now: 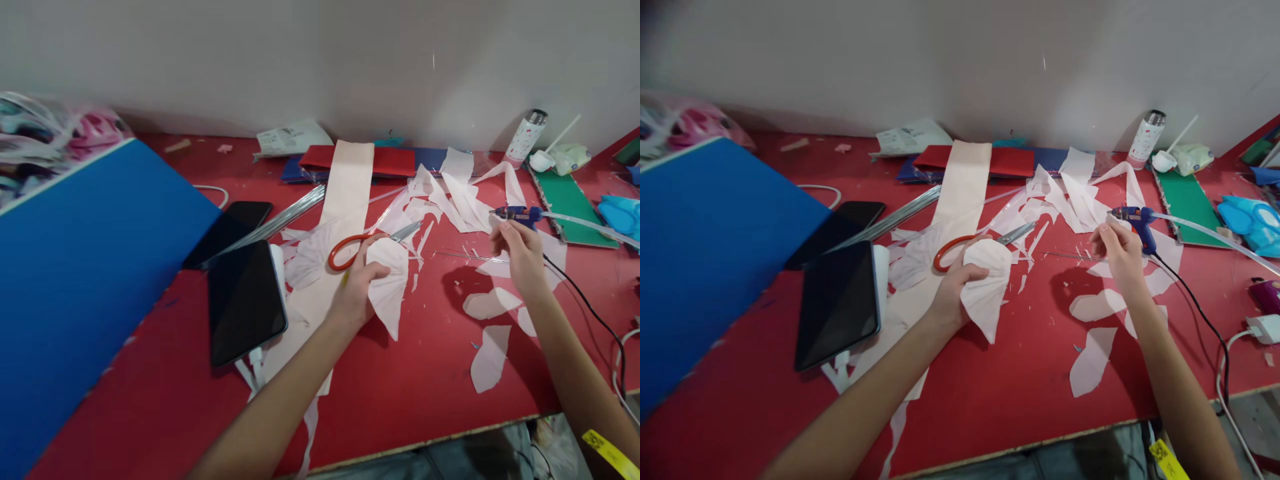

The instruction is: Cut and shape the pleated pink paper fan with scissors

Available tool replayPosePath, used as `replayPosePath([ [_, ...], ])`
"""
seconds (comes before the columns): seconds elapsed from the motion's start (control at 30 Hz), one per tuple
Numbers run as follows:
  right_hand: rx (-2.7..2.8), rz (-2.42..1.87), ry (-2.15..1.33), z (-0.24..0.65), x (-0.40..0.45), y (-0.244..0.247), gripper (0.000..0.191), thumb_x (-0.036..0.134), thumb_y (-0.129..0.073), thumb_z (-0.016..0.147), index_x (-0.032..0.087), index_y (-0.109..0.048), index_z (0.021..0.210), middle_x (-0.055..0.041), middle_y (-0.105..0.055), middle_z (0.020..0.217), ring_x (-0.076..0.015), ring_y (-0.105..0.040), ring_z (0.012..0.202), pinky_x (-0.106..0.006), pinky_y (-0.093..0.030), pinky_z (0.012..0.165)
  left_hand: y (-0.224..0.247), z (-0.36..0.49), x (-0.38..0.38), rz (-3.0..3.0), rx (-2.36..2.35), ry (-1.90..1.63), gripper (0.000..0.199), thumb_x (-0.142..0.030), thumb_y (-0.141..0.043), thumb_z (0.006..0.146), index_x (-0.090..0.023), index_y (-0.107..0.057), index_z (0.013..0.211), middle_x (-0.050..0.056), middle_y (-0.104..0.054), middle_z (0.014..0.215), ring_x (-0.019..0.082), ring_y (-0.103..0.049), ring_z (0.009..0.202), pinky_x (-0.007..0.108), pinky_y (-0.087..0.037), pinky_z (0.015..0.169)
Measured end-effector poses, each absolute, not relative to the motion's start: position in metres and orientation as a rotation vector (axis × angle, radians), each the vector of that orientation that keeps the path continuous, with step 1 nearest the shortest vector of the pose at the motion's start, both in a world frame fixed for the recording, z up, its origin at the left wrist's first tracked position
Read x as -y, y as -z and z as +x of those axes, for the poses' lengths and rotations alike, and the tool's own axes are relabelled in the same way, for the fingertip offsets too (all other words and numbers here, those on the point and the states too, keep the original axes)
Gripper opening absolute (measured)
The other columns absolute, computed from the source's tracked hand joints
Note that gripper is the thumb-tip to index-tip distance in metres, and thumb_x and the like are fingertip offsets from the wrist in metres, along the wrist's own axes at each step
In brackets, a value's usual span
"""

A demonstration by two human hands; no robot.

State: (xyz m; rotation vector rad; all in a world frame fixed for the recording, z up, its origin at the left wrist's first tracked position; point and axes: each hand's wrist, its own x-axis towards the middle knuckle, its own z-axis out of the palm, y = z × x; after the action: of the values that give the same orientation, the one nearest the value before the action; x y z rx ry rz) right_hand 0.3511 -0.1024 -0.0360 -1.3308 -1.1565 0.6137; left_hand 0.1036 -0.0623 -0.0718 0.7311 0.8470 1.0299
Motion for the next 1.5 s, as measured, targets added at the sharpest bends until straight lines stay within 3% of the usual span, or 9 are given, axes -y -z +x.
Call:
replayPosePath([
  [0.4,1.34,-1.465,-0.611,0.346,0.102,0.033,0.028,0.03,-0.047,0.086,0.019,-0.056,0.061,0.0027,-0.049,0.05,-0.0093,-0.046,0.047,-0.024,-0.037,0.049,0.075,0.103,0.063,0.787,-0.824,-0.994,0.062,-0.015,-0.056,0.059,-0.023,-0.05,0.121,-0.001,-0.055,0.075,0.01,-0.048,0.051,0.023,-0.044,0.044],
  [0.93,1.537,-1.506,-0.738,0.318,0.089,0.031,0.028,0.03,-0.043,0.086,0.019,-0.052,0.062,0.0032,-0.047,0.051,-0.0102,-0.044,0.049,-0.026,-0.035,0.051,0.081,0.105,0.064,0.857,-0.81,-0.97,0.056,-0.017,-0.055,0.062,-0.027,-0.051,0.117,-0.002,-0.058,0.082,0.014,-0.05,0.066,0.025,-0.042,0.058],
  [1.5,1.575,-1.55,-0.784,0.307,0.086,0.035,0.029,0.031,-0.042,0.086,0.02,-0.049,0.06,0.0034,-0.048,0.05,-0.0104,-0.043,0.048,-0.025,-0.033,0.052,0.08,0.107,0.065,0.836,-0.797,-0.97,0.057,-0.016,-0.056,0.06,-0.026,-0.054,0.117,-0.003,-0.058,0.077,0.014,-0.049,0.061,0.025,-0.042,0.057],
])
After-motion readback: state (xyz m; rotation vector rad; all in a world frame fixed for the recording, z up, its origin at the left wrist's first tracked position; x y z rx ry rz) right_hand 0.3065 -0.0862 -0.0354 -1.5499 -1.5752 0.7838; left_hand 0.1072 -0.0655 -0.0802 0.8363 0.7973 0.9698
